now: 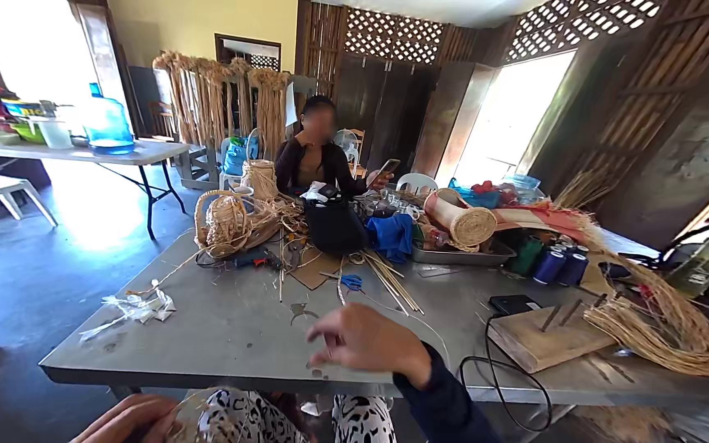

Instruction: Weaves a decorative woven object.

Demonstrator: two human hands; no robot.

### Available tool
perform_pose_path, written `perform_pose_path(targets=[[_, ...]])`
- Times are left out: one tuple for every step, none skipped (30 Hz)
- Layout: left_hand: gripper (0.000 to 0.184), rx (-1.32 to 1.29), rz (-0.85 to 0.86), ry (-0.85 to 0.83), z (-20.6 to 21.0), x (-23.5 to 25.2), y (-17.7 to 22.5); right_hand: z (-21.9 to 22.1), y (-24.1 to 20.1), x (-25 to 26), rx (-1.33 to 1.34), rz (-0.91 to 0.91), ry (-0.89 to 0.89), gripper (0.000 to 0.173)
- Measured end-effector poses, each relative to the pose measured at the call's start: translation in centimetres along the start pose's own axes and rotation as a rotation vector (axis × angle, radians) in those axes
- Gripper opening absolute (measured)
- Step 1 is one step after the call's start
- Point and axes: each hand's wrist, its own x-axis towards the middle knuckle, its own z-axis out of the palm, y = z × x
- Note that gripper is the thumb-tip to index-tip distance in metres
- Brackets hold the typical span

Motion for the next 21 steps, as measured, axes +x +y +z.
perform_pose_path(targets=[[0.017,0.007,0.009,-0.029,0.6,1.3,-0.2,-0.3,1.5,1.4,0.007,0.097,-0.005,0.031],[0.016,0.016,0.011,-0.046,1.4,2.7,-0.3,-0.5,3.3,2.7,0.043,0.157,0.009,0.03],[0.016,0.03,0.014,-0.048,2.4,4.2,-0.4,-0.7,5.3,4.0,0.108,0.202,0.032,0.028],[0.016,0.056,0.03,-0.027,3.5,5.7,-0.6,-0.8,7.3,5.0,0.189,0.244,0.06,0.027],[0.017,0.084,0.059,0.011,4.7,7.3,-1.0,-0.8,9.1,6.0,0.274,0.288,0.096,0.025],[0.018,0.111,0.101,0.056,5.9,9.0,-1.7,-0.9,10.5,6.8,0.335,0.334,0.142,0.024],[0.019,0.128,0.14,0.087,6.9,10.8,-2.1,-1.2,11.5,7.4,0.351,0.369,0.191,0.023],[0.019,0.142,0.168,0.092,7.6,12.6,-2.2,-1.7,12.1,7.9,0.337,0.386,0.239,0.023],[0.019,0.153,0.191,0.082,8.1,14.3,-2.0,-2.3,12.4,8.2,0.311,0.38,0.293,0.022],[0.018,0.168,0.21,0.068,8.5,16.1,-1.7,-3.2,12.4,8.5,0.295,0.355,0.354,0.021],[0.017,0.189,0.228,0.057,8.9,17.7,-1.2,-4.0,12.2,8.5,0.292,0.317,0.426,0.021],[0.017,0.211,0.236,0.045,9.2,19.2,-0.8,-4.8,11.9,8.5,0.297,0.276,0.508,0.021],[0.016,0.223,0.239,0.029,9.6,20.7,-0.3,-5.6,11.8,8.4,0.302,0.237,0.593,0.021],[0.015,0.23,0.236,0.013,10.1,22.1,0.0,-6.4,11.8,8.2,0.311,0.201,0.675,0.022],[0.015,0.228,0.227,-0.006,10.6,23.4,0.2,-7.1,11.9,7.9,0.321,0.168,0.749,0.024],[0.014,0.216,0.204,-0.032,11.1,24.6,0.3,-7.7,11.9,7.6,0.34,0.143,0.805,0.026],[0.015,0.195,0.172,-0.062,11.7,25.7,0.3,-8.2,12.0,7.2,0.364,0.132,0.838,0.029],[0.015,0.171,0.136,-0.091,12.3,26.7,0.2,-8.7,12.1,6.8,0.378,0.132,0.851,0.031],[0.015,0.147,0.105,-0.122,13.0,27.5,-0.1,-8.9,12.2,6.6,0.375,0.137,0.845,0.031],[0.015,0.126,0.09,-0.144,13.8,28.3,-0.6,-9.0,12.5,6.4,0.352,0.143,0.824,0.031],[0.016,0.107,0.078,-0.161,14.5,28.9,-1.0,-8.9,12.7,6.5,0.314,0.145,0.799,0.029]])
